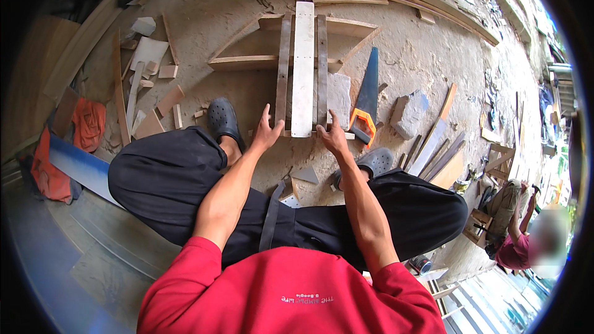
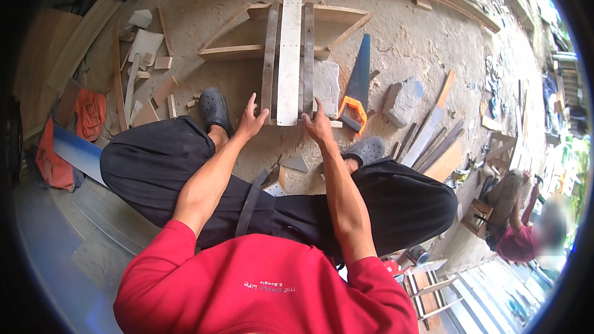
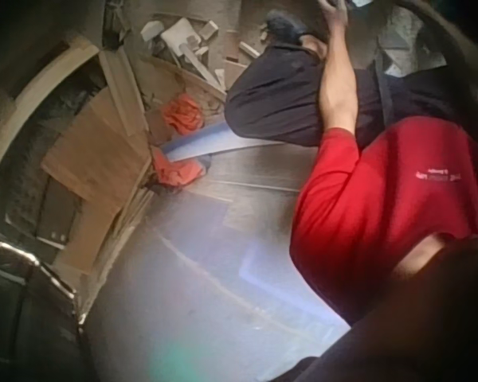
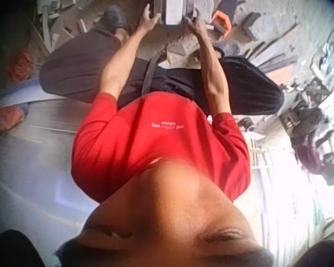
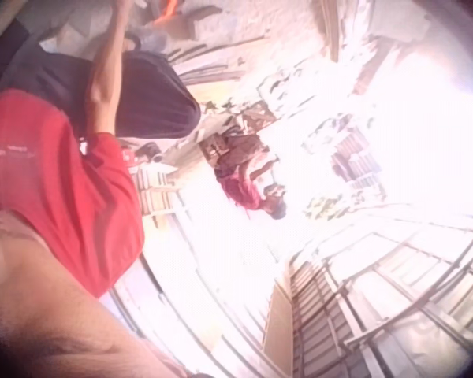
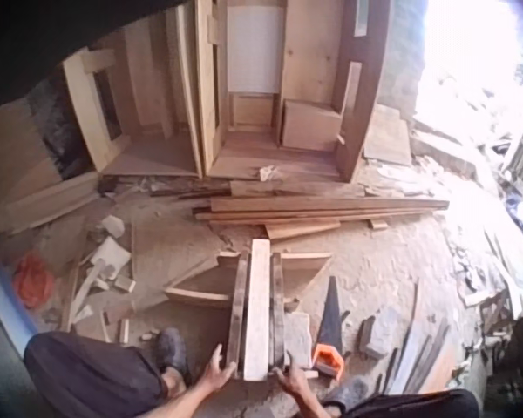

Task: The person sits on the floor and uses a hand saw to cut a small piece of wood held between their feet. After cutting, they place the saw down and pick up two pieces of wood to fit them together.

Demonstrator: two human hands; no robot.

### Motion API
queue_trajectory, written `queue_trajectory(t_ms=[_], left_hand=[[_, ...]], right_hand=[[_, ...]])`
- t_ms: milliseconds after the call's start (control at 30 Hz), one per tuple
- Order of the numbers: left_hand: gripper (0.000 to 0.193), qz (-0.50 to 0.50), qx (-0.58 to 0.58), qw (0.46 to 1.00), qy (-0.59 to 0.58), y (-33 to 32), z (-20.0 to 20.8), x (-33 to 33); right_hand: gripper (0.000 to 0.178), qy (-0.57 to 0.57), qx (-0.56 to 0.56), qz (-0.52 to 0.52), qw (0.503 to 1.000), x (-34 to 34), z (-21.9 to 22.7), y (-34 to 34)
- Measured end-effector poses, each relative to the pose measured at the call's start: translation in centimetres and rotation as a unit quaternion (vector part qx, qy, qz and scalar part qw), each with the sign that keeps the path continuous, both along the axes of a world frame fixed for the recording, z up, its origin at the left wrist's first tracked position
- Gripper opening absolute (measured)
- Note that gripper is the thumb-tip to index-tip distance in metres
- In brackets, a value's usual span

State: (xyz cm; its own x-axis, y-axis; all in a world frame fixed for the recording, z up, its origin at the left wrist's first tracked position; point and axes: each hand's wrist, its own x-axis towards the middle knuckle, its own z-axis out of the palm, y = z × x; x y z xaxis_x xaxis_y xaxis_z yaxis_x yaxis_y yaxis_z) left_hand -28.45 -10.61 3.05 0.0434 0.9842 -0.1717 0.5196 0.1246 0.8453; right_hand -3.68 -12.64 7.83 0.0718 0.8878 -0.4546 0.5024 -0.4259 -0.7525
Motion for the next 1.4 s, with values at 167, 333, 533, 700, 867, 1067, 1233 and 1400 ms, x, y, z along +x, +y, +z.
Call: queue_trajectory(t_ms=[167, 333, 533, 700, 867, 1067, 1233, 1400], left_hand=[[0.071, 0.005, -0.200, 0.968, -0.154, 4.0, -2.0, 0.4], [0.062, 0.096, -0.299, 0.906, -0.284, 3.9, -3.1, 0.3], [0.042, 0.131, -0.294, 0.881, -0.347, 3.8, -4.8, 0.8], [0.040, 0.127, -0.259, 0.904, -0.316, 3.2, -6.4, 0.7], [0.063, 0.134, -0.282, 0.903, -0.296, 3.0, -3.6, 1.9], [0.076, 0.121, -0.282, 0.906, -0.291, 3.0, -2.9, 1.6], [0.076, 0.123, -0.264, 0.900, -0.324, 2.8, -4.5, 0.4], [0.075, 0.126, -0.279, 0.905, -0.295, 3.1, -2.0, 1.8]], right_hand=[[0.071, 0.053, 0.010, -0.052, 0.997, 0.0, -5.0, -0.2], [0.059, 0.230, -0.072, -0.118, 0.963, -0.8, -2.7, 0.3], [0.041, 0.255, -0.085, -0.128, 0.955, 0.4, -3.5, 0.5], [0.039, 0.275, -0.116, -0.144, 0.944, 0.6, -2.7, 0.6], [0.047, 0.259, -0.133, -0.154, 0.944, 1.5, -2.4, 0.4], [0.051, 0.242, -0.149, -0.147, 0.947, 1.6, -2.0, 0.7], [0.052, 0.257, -0.150, -0.122, 0.947, 1.0, -2.1, 1.2], [0.053, 0.235, -0.124, -0.142, 0.954, 1.4, -2.7, 0.7]])
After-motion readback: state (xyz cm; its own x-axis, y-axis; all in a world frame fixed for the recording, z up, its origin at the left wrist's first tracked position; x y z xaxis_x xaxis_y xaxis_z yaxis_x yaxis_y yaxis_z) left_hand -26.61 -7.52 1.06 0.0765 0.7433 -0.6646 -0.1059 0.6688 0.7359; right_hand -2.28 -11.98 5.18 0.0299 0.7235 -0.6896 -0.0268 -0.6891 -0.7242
